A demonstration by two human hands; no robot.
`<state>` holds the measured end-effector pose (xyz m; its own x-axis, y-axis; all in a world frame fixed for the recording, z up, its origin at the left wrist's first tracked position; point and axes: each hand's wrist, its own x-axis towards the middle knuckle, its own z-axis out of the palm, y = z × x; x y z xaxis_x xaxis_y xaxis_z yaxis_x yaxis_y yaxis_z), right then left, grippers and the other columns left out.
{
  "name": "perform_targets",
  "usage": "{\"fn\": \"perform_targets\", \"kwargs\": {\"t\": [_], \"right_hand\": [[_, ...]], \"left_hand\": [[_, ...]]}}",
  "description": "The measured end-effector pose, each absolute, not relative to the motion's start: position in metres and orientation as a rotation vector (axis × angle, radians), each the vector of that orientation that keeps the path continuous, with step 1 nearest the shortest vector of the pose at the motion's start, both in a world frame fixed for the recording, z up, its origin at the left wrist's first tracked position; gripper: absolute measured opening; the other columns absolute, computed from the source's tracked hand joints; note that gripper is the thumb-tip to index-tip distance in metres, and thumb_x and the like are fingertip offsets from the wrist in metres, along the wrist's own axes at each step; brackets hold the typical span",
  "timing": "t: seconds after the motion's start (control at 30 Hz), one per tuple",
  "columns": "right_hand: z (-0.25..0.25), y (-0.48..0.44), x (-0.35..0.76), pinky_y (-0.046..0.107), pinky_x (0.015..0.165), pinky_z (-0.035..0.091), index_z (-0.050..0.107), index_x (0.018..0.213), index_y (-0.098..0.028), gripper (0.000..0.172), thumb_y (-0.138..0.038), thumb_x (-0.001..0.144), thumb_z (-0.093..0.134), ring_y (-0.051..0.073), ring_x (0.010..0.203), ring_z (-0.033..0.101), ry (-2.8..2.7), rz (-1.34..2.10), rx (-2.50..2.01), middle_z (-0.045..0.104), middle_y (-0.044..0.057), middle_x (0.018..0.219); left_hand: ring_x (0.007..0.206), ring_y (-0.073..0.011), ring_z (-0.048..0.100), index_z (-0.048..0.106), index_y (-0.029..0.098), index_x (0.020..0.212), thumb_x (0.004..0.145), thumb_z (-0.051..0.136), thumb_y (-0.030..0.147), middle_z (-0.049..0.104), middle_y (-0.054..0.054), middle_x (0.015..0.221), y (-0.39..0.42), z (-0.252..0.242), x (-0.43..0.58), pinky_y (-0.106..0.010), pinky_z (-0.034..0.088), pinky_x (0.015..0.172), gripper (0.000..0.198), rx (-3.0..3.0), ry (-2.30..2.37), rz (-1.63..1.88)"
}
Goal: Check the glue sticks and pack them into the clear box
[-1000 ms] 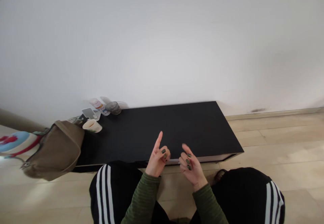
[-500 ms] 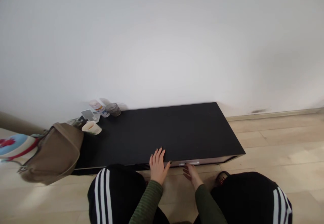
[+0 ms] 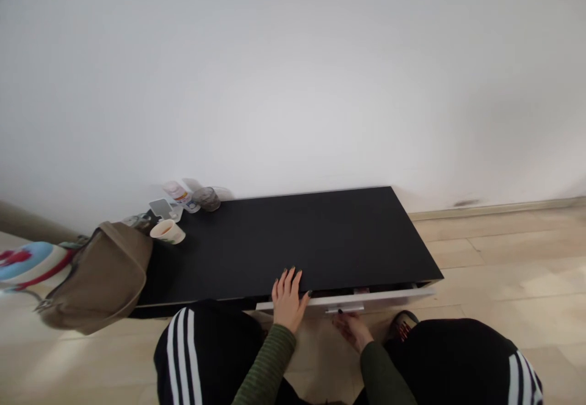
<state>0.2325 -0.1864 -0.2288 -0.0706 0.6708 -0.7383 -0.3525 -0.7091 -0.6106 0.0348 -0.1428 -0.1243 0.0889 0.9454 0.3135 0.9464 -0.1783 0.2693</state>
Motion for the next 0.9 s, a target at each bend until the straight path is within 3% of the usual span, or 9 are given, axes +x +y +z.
{"fn": "perform_targets", "kwargs": {"t": [0.13,0.2,0.27,0.33,0.43,0.5,0.6,0.67,0.9], "right_hand": [[-0.208,-0.223,0.224,0.024,0.045,0.042,0.052,0.059,-0.019,0.024,-0.025,0.062,0.076,0.014,0.040,0.055,-0.524,2.080,-1.528,0.057,-0.001,0.045],[-0.186,-0.229,0.224,0.021,0.040,0.033,0.060,0.065,-0.017,0.019,-0.031,0.069,0.070,0.011,0.033,0.048,-0.804,2.188,-1.518,0.060,0.001,0.046],[-0.161,-0.221,0.228,0.020,0.040,0.030,0.064,0.075,-0.017,0.025,-0.040,0.080,0.058,0.010,0.033,0.045,-1.148,2.098,-1.554,0.059,-0.002,0.045],[-0.140,-0.202,0.236,0.022,0.045,0.034,0.063,0.073,-0.018,0.034,-0.044,0.088,0.047,0.012,0.041,0.051,-1.362,1.788,-1.713,0.058,-0.001,0.047],[-0.127,-0.173,0.247,0.025,0.064,0.042,0.063,0.070,-0.019,0.041,-0.040,0.093,0.037,0.020,0.074,0.066,-1.535,1.302,-2.001,0.069,0.008,0.071],[-0.132,-0.161,0.250,0.028,0.075,0.043,0.066,0.088,-0.019,0.038,-0.037,0.095,0.034,0.024,0.094,0.067,-1.579,1.107,-2.184,0.072,0.012,0.092],[-0.149,-0.156,0.246,0.032,0.086,0.042,0.060,0.118,-0.017,0.038,-0.035,0.096,0.034,0.026,0.109,0.063,-1.637,1.029,-2.322,0.066,0.017,0.116],[-0.160,-0.159,0.240,0.032,0.089,0.042,0.058,0.121,-0.015,0.039,-0.036,0.095,0.037,0.025,0.112,0.063,-1.701,1.088,-2.298,0.064,0.018,0.121],[-0.163,-0.171,0.240,0.030,0.078,0.044,0.066,0.099,-0.012,0.038,-0.042,0.091,0.046,0.026,0.097,0.067,-1.800,1.267,-2.225,0.071,0.018,0.099]], "left_hand": [[0.139,-0.0298,0.037,0.051,0.021,0.139,0.089,0.054,0.033,0.047,-0.009,0.148,-0.144,-0.124,0.035,-0.051,0.027,0.114,0.052,-2.306,-1.997,-0.663],[0.139,-0.0296,0.037,0.049,0.021,0.140,0.089,0.053,0.033,0.047,-0.009,0.148,-0.145,-0.120,0.035,-0.051,0.027,0.114,0.052,-2.325,-1.994,-0.658],[0.139,-0.0296,0.036,0.048,0.020,0.141,0.090,0.052,0.034,0.046,-0.010,0.149,-0.144,-0.118,0.034,-0.051,0.027,0.115,0.053,-2.349,-1.983,-0.653],[0.140,-0.0291,0.036,0.047,0.020,0.142,0.092,0.050,0.033,0.046,-0.010,0.149,-0.144,-0.117,0.032,-0.052,0.027,0.115,0.052,-2.370,-1.964,-0.652],[0.141,-0.0279,0.036,0.047,0.018,0.142,0.093,0.046,0.029,0.043,-0.011,0.150,-0.151,-0.122,0.028,-0.050,0.028,0.115,0.050,-2.396,-1.931,-0.672],[0.142,-0.0279,0.034,0.046,0.017,0.143,0.091,0.046,0.024,0.041,-0.012,0.152,-0.163,-0.129,0.027,-0.050,0.029,0.115,0.052,-2.404,-1.911,-0.689],[0.145,-0.0298,0.028,0.042,0.016,0.145,0.085,0.049,0.019,0.037,-0.013,0.154,-0.186,-0.141,0.029,-0.051,0.030,0.115,0.060,-2.429,-1.876,-0.691],[0.146,-0.0311,0.024,0.040,0.016,0.147,0.082,0.051,0.017,0.034,-0.013,0.156,-0.197,-0.146,0.031,-0.051,0.030,0.115,0.065,-2.456,-1.868,-0.672],[0.147,-0.0312,0.023,0.030,0.015,0.151,0.080,0.051,0.017,0.032,-0.014,0.156,-0.201,-0.148,0.034,-0.053,0.025,0.116,0.074,-2.480,-1.880,-0.661]]}}
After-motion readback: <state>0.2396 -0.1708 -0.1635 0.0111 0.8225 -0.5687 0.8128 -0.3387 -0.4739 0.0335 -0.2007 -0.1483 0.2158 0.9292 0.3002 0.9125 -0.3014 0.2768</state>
